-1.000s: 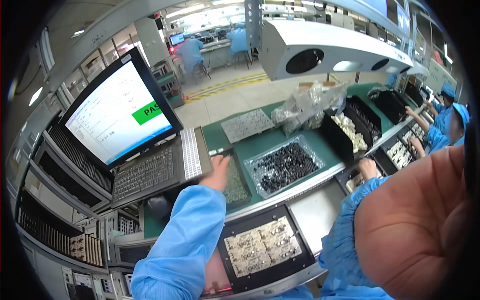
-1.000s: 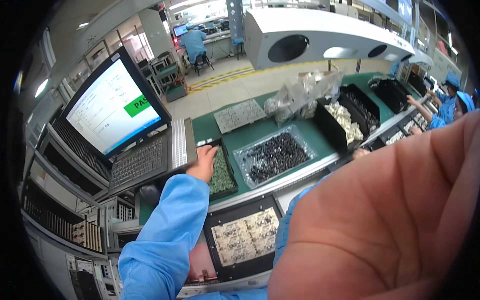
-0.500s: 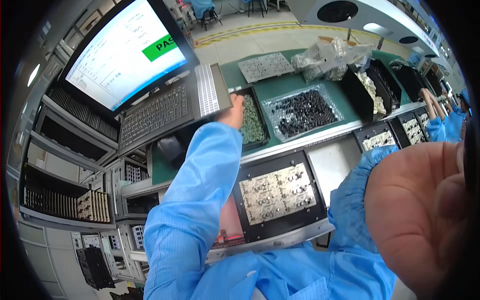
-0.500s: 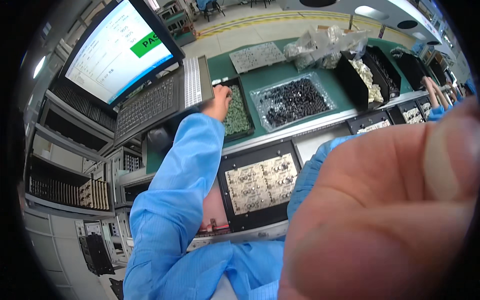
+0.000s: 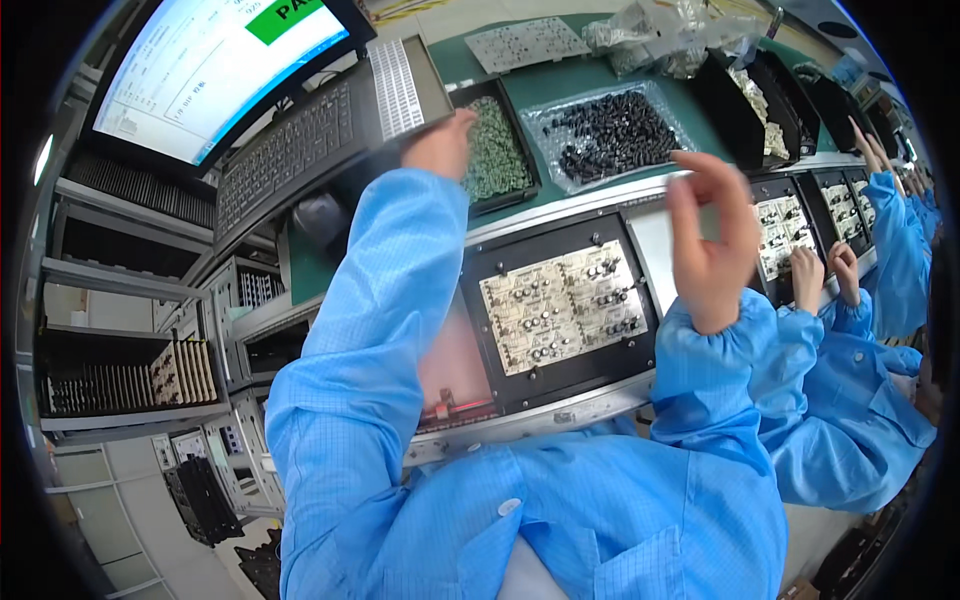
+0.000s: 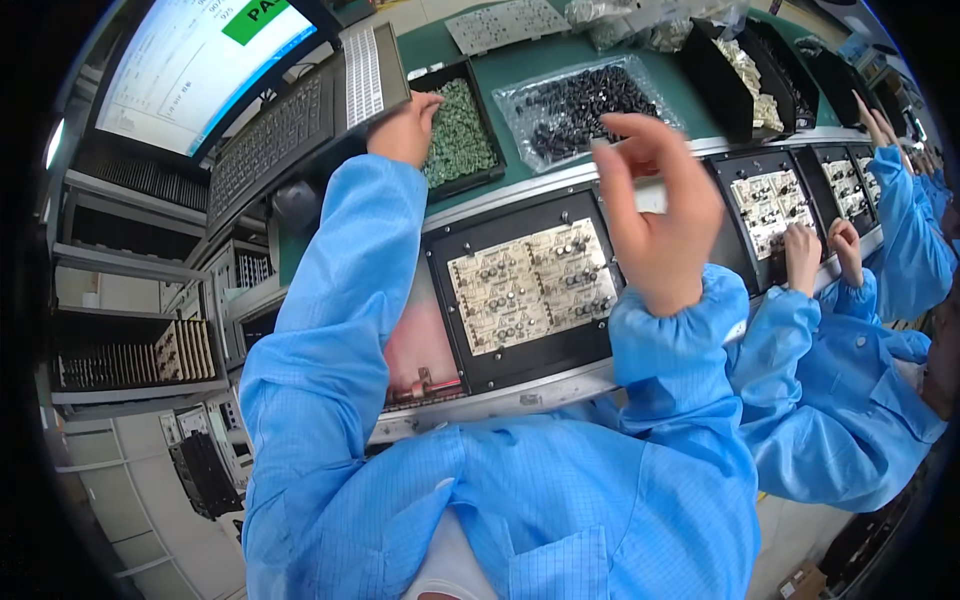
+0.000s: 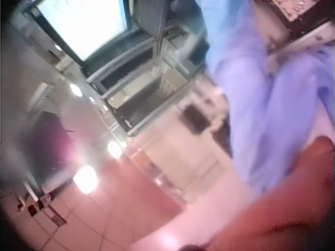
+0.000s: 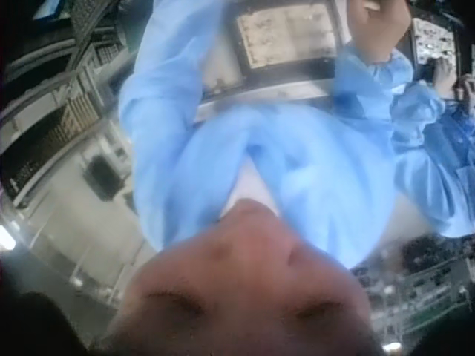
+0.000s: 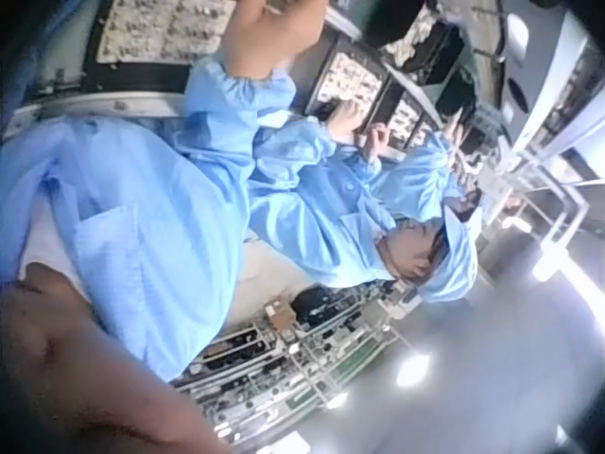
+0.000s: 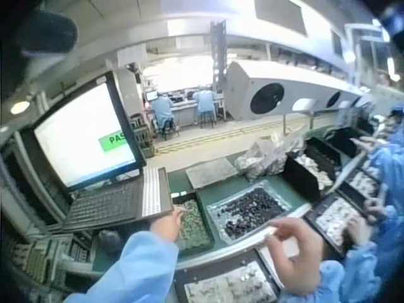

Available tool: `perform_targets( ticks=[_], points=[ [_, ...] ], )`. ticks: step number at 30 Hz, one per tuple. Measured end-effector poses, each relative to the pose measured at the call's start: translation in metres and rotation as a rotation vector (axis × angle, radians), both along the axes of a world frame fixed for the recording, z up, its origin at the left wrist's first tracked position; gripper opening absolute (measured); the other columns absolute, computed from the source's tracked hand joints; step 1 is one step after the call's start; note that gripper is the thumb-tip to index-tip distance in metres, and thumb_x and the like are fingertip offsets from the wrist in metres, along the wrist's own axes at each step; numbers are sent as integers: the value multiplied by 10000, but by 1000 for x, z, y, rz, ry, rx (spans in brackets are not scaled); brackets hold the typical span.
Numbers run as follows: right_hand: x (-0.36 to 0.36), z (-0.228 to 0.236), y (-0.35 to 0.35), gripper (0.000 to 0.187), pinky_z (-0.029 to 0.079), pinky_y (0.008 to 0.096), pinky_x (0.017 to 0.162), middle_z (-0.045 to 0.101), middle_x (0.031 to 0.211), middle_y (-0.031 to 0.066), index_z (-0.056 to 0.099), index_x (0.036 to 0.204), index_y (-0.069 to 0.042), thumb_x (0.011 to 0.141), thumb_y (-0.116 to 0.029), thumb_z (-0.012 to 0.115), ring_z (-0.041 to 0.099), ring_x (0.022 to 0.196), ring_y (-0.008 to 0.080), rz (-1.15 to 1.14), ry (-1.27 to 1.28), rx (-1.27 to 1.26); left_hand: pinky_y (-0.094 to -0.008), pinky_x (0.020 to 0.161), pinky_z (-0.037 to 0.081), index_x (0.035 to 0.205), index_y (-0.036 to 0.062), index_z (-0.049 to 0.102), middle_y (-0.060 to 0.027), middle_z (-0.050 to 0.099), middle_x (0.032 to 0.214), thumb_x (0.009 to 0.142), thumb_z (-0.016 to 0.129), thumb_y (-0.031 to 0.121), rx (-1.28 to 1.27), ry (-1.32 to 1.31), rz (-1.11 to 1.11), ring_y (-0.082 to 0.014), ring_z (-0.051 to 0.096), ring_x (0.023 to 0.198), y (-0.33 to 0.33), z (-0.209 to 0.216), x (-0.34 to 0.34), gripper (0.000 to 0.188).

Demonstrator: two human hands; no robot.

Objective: The person places circuit boards onto assembly fixtures on a conveyor line, inserts small electronic components into the boards by hand, and pushes the fixtures along the line.

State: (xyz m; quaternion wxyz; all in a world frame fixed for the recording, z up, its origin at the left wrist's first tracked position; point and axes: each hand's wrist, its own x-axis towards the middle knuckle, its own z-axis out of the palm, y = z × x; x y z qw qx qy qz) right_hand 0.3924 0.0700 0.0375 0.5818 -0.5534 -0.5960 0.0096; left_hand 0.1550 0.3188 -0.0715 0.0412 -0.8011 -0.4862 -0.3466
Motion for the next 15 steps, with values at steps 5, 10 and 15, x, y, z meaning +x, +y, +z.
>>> perform_targets(
  ticks=[5,10,15],
  points=[
    [16,-62,8,264,556,301,767,745,917,80,721,1180,-34,923,-72,769,710,821,159,94,-50,-377,-441,843,560,1061,137,767,-128,761,1034,1008,656,225,-94,-26,-17,-349,716,961,-24,16,-3,152],
    [6,-74,12,245,570,317,745,756,959,107,722,1163,-40,925,-79,762,740,839,217,278,-180,-492,-422,845,561,1063,116,757,-114,765,1060,1012,642,184,-124,-147,7,-336,717,965,-42,25,-7,142],
    [-21,-84,13,227,565,314,770,754,992,114,722,1168,-39,948,-94,739,737,894,201,389,-19,-542,-313,765,549,1137,66,717,-65,743,1024,1046,613,192,-655,-759,-426,-185,715,852,-108,2,-25,187]
  ],
)
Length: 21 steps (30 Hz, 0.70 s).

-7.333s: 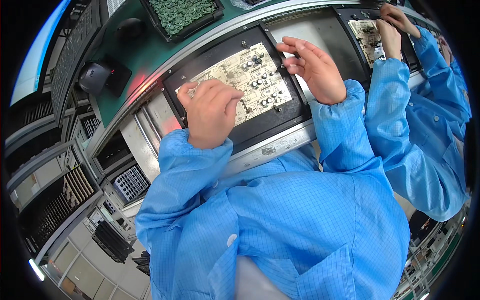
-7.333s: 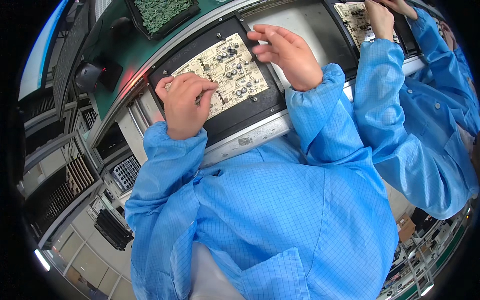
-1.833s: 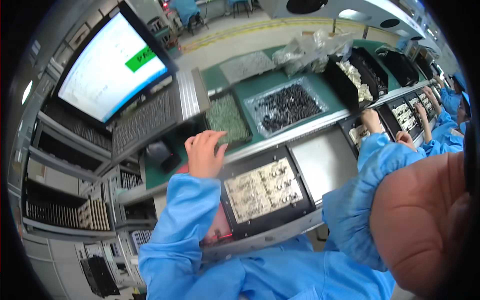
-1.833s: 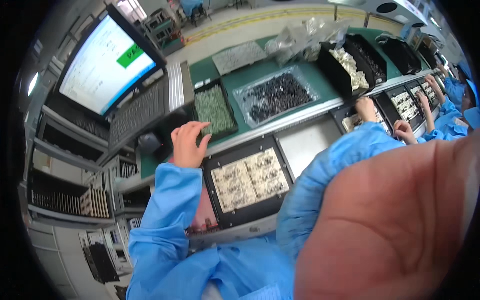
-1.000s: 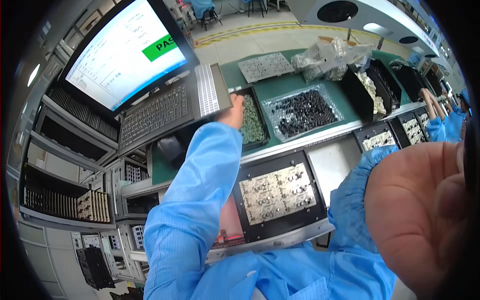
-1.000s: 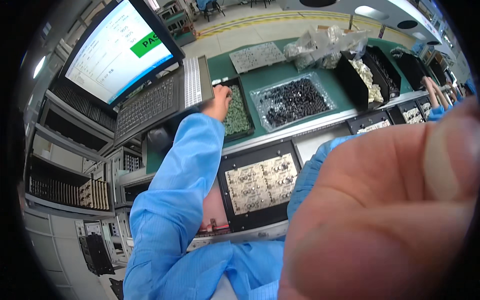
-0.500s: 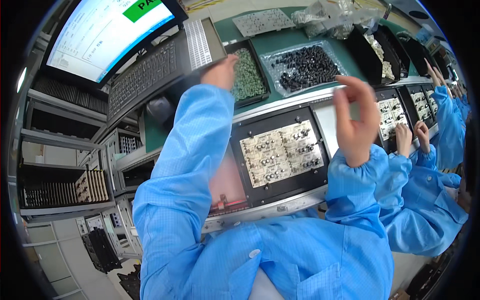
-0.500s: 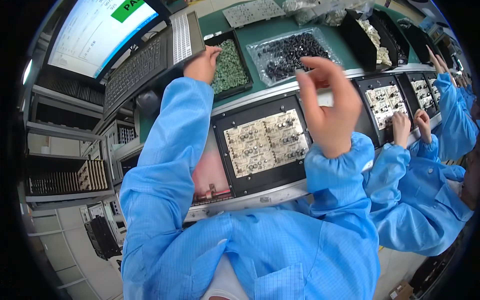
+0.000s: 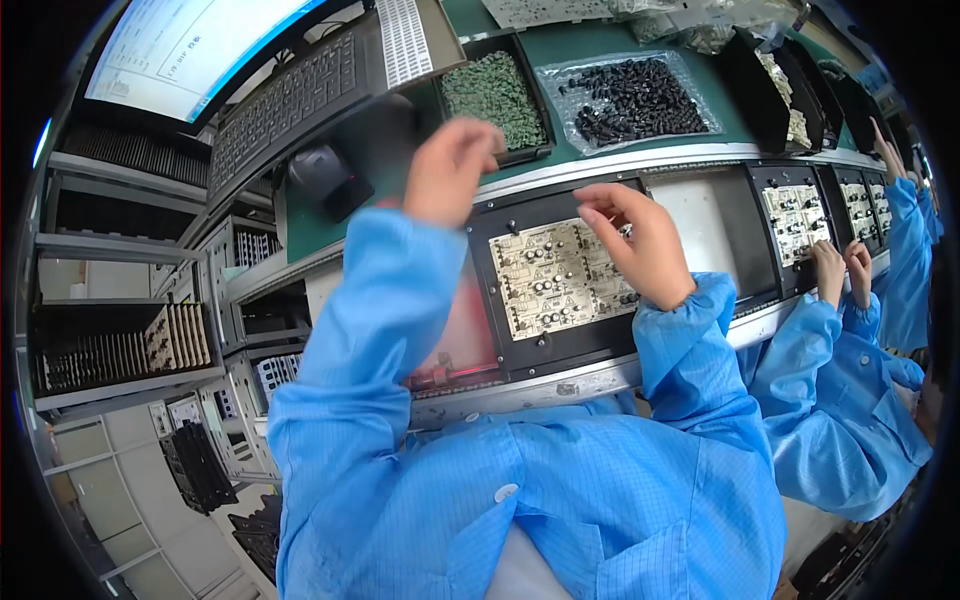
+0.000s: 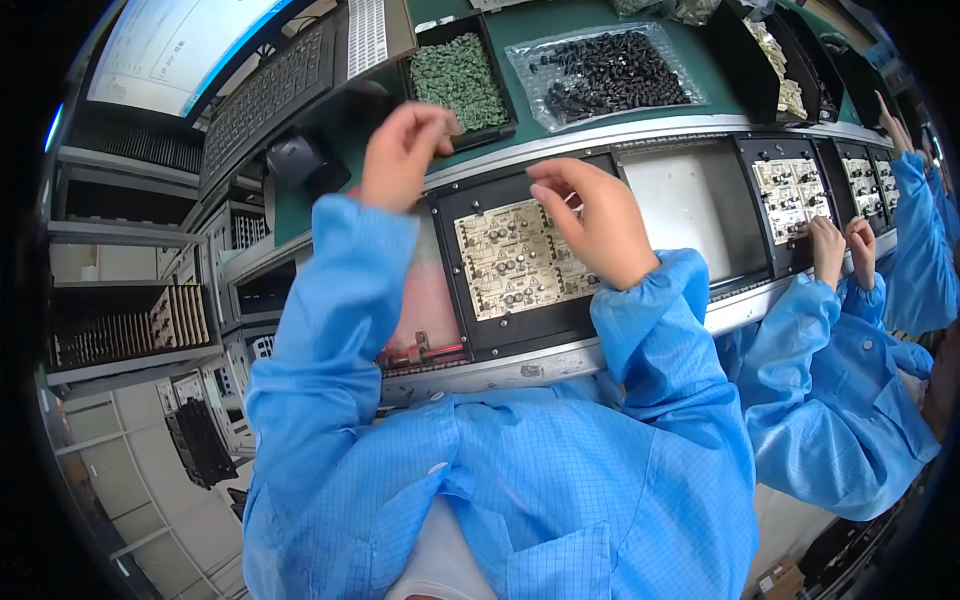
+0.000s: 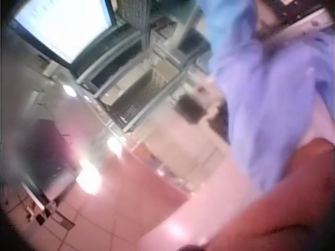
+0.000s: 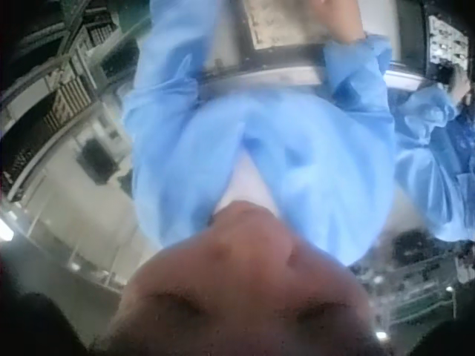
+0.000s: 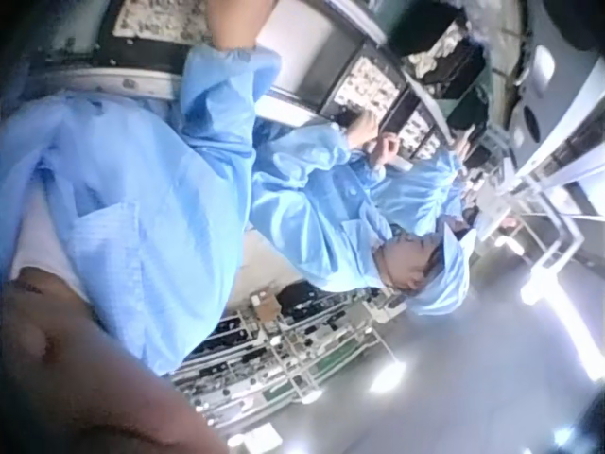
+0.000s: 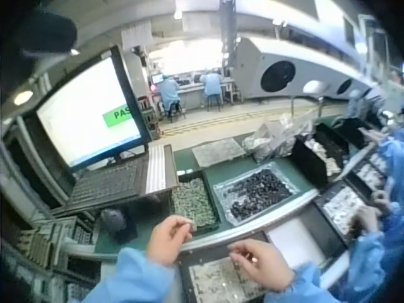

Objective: The person places circuit boards onto assembly fixtures on a conveyor line, inserts small electronic components into the boards by hand, and pushes the fixtures along the line.

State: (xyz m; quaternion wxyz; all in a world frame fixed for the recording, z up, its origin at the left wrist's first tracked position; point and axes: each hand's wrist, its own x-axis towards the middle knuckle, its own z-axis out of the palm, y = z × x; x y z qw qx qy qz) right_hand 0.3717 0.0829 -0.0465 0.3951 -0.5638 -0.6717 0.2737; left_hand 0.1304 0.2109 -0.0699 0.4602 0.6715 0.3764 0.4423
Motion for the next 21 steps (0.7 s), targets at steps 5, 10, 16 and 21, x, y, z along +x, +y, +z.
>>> perform_targets(
  ticks=[5,10,16,21],
  points=[
    [-22,-2,24,199,556,331,820,753,1029,88,744,1153,-69,969,-136,713,721,939,241,71,100,-63,-227,722,479,1256,38,642,-40,689,1032,1050,610,122,-646,-179,-147,-95,651,833,-90,-13,-33,225],
    [-44,-13,108,193,528,404,915,744,1012,33,779,1086,-121,919,-217,764,678,1043,276,55,-407,356,-252,769,507,1265,33,645,-40,682,1064,1018,659,87,-579,-228,16,-101,649,877,-133,-30,-43,253],
    [-55,-44,150,139,430,450,1038,745,1021,-25,798,914,-193,860,-320,809,618,1183,219,-47,-565,596,-247,782,509,1178,40,686,-18,703,998,980,715,74,-400,-121,106,-91,644,843,-147,-53,-52,203],
    [-58,-49,151,95,449,429,976,746,990,-26,774,951,-183,900,-264,780,657,1064,232,-131,-448,658,-294,750,541,1042,53,721,-55,724,945,930,728,39,-140,311,153,-160,676,809,-141,-26,-32,113]
  ],
)
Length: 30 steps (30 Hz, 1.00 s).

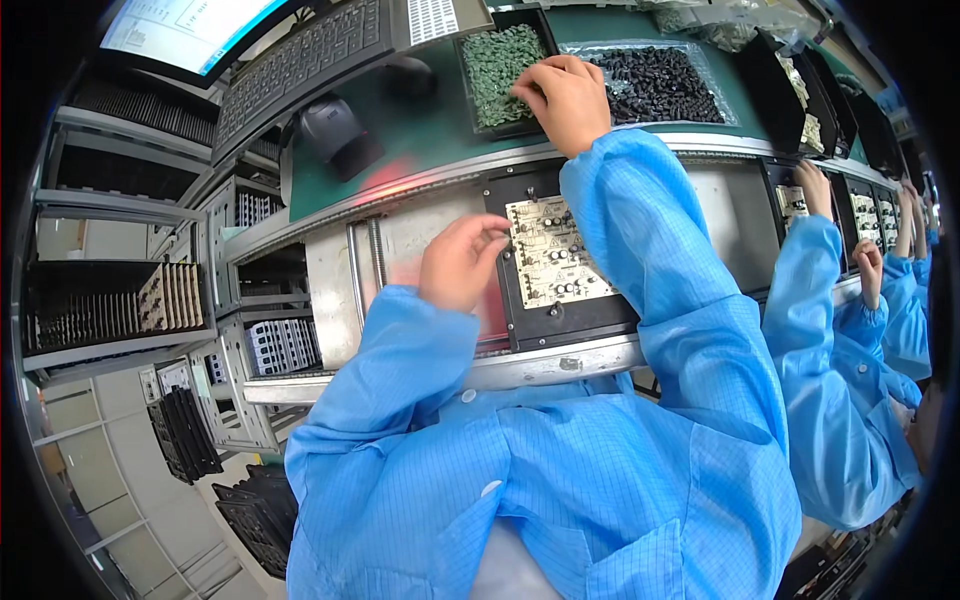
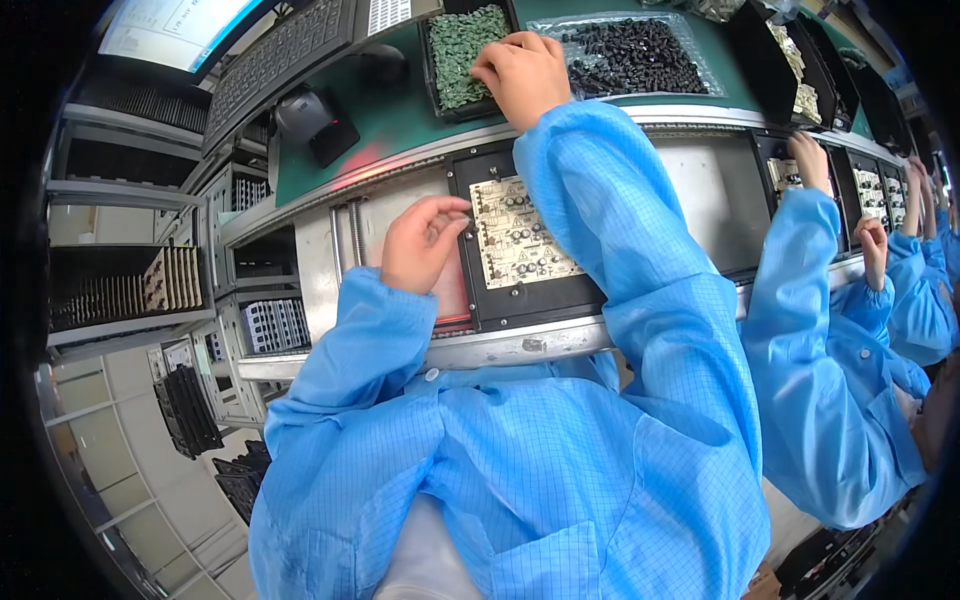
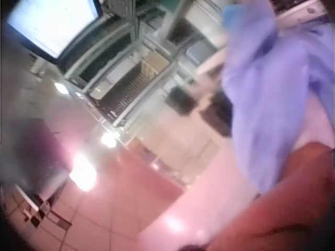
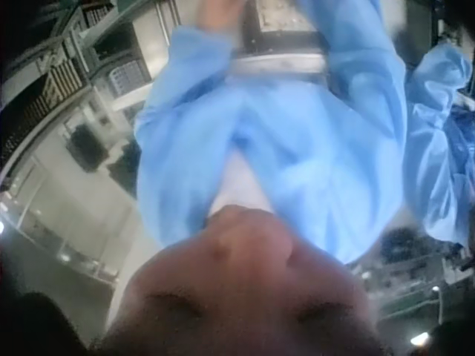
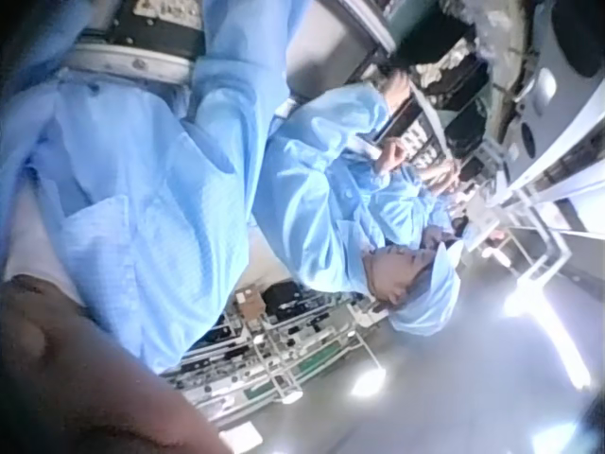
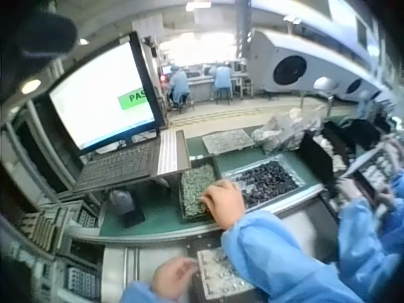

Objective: The person places circuit boards onto assembly fixtures on a conveyor line, inserts small electronic components into the boards by hand, and pushes the fixtures along the line.

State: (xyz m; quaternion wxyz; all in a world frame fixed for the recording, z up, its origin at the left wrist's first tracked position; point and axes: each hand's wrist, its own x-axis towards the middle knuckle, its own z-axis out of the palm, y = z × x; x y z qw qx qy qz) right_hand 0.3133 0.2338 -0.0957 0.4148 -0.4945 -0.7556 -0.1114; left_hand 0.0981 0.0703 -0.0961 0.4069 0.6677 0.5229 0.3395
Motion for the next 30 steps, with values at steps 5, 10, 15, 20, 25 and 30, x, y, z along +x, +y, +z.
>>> perform_targets(
  ticks=[5,10,15,20,25,30],
  points=[
    [0,0,5,102,448,425,958,737,973,-24,748,1014,-186,930,-243,751,663,1019,232,-45,56,-41,-352,723,563,996,88,735,-79,720,944,886,743,67,278,270,-88,-265,695,798,12,-5,8,112],
    [0,-2,4,106,441,415,947,722,937,-25,729,1052,-189,955,-233,726,670,972,232,-54,-20,100,-386,736,567,986,96,740,-67,726,959,880,747,99,337,282,-128,-286,706,840,19,-16,9,107],
    [5,5,-6,121,458,396,947,726,950,-9,738,1083,-180,970,-218,718,682,951,213,-35,-23,69,-392,741,570,989,116,752,-49,736,965,876,744,104,550,429,-291,-265,715,851,27,-12,7,113],
    [-3,23,-59,177,515,334,928,753,1026,29,734,1162,-96,1005,-171,701,696,967,142,246,565,-444,-315,739,571,1021,116,764,-39,755,983,861,794,84,280,195,-142,-177,717,809,26,5,9,166],
    [-7,15,-149,215,535,284,921,739,1085,40,712,1169,6,1011,-139,711,676,995,124,513,1119,-1000,-242,746,554,1063,54,752,-43,763,1004,855,837,32,19,-526,64,-93,694,821,8,12,21,226],
    [-1,1,-180,227,544,257,861,754,1020,37,739,1173,8,981,-113,739,673,946,90,434,1396,-1212,-242,762,557,1058,3,737,-53,753,995,891,799,-11,-114,-588,-31,-108,700,869,-7,0,21,178]
  ],
)
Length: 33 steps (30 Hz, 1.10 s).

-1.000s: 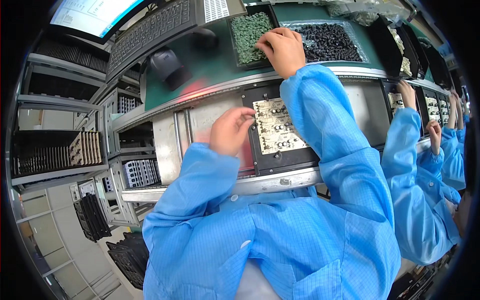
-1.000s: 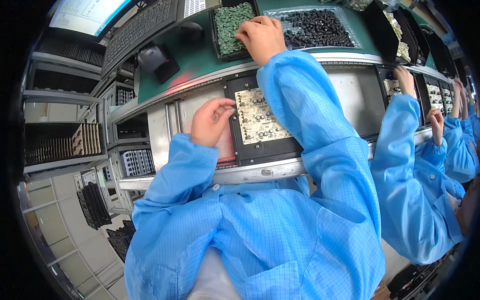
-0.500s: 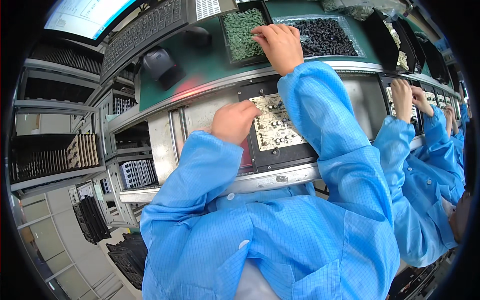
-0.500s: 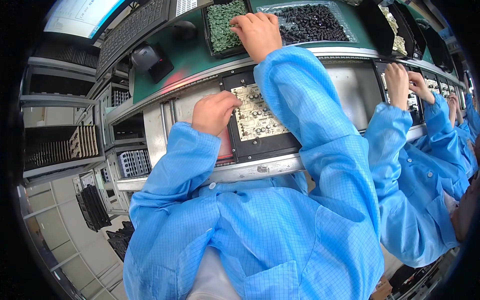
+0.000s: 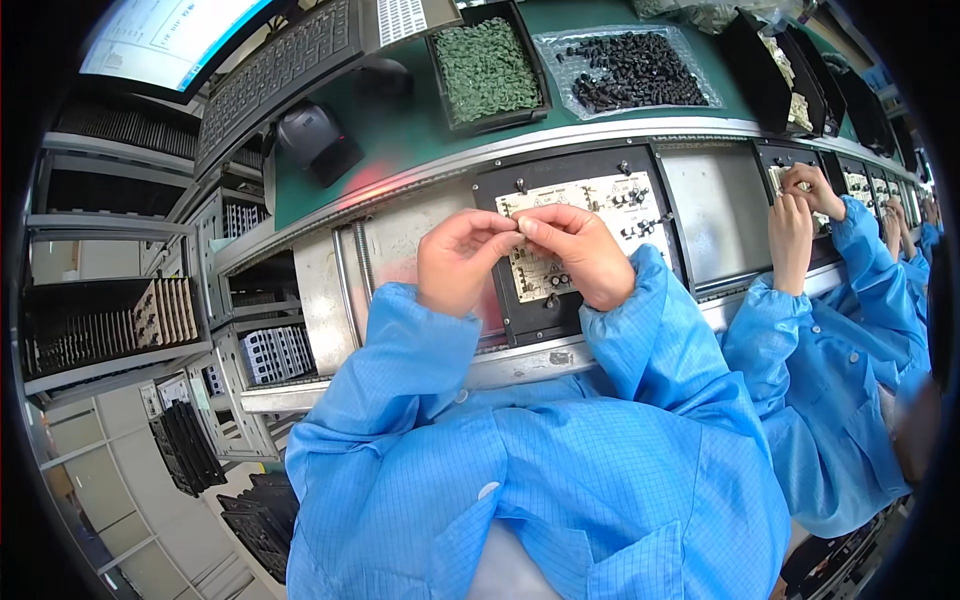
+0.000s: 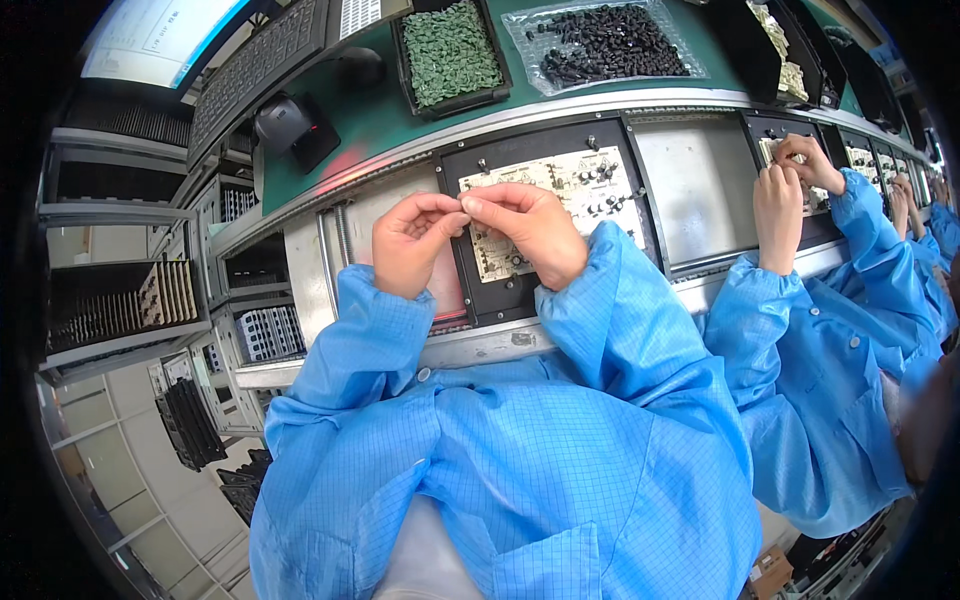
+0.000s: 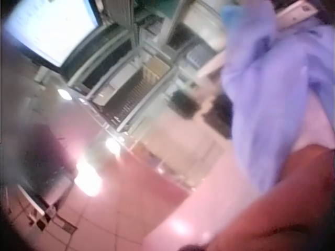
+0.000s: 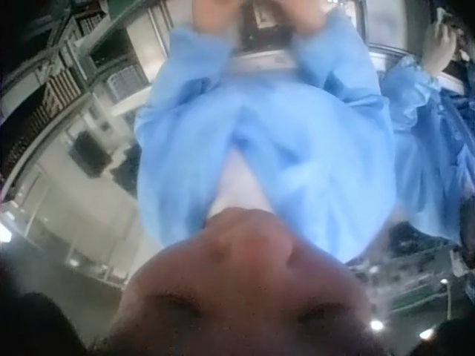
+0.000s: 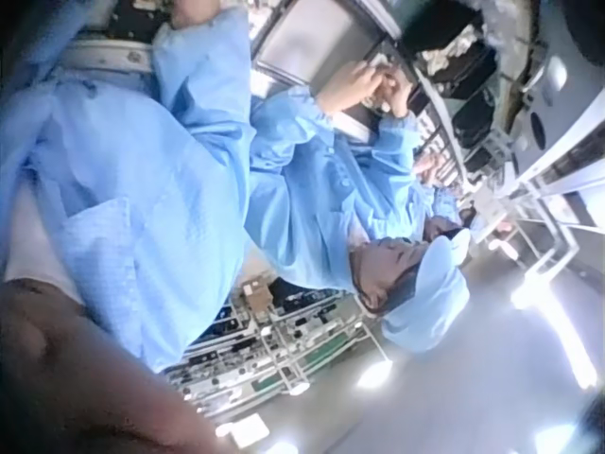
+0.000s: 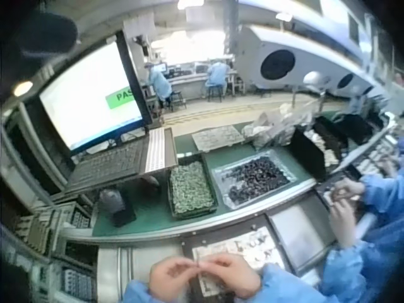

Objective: The person places circuit boards onto assembly fixtures on a conveyor line, inserts small electronic components into the boards by hand, and pushes the fixtures along the line.

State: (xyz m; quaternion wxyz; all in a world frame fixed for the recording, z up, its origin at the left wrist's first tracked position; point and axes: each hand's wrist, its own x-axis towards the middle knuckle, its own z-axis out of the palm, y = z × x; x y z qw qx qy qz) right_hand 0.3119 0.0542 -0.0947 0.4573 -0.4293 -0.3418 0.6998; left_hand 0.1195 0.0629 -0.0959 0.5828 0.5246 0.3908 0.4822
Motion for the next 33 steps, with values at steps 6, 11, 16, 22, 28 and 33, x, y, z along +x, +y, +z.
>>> perform_targets(
  ticks=[6,11,16,22,28,33],
  points=[
    [8,8,-14,208,477,206,697,714,918,-13,753,1172,-21,1002,-135,715,594,785,46,-215,-218,241,-257,748,562,1028,26,758,-69,747,970,910,766,-1,-34,169,-13,-130,709,848,-9,-8,-8,121],
    [24,-8,-22,256,461,201,691,654,868,-38,702,1262,-35,1065,-181,630,565,766,38,-227,-238,194,-271,708,569,998,54,779,-64,747,983,906,746,5,384,695,-11,-170,710,793,-19,-5,2,109],
    [25,-10,-33,276,456,198,716,643,896,-41,695,1276,-37,1085,-213,603,549,790,29,-274,-340,286,-332,694,589,985,98,788,-52,747,979,883,752,34,584,815,19,-241,732,800,-19,-15,6,126],
    [27,-9,-41,251,475,201,788,675,977,-27,711,1256,-35,1079,-182,611,583,880,32,-357,-341,317,-364,706,595,969,103,783,-49,748,963,864,757,45,627,832,-53,-264,744,834,-12,-14,4,122],
    [27,-9,-43,201,515,220,840,738,1035,10,730,1204,-13,1028,-93,677,646,925,66,-266,-457,322,-371,692,593,971,127,775,-42,737,948,832,753,45,780,914,-84,-273,728,789,-9,-17,4,163],
    [27,-8,-43,152,529,227,795,753,986,13,756,1125,-8,988,-64,722,663,883,70,-249,-496,321,-371,655,578,985,131,772,-36,731,956,820,750,39,922,970,-84,-271,714,742,-7,-20,2,190]
  ],
)
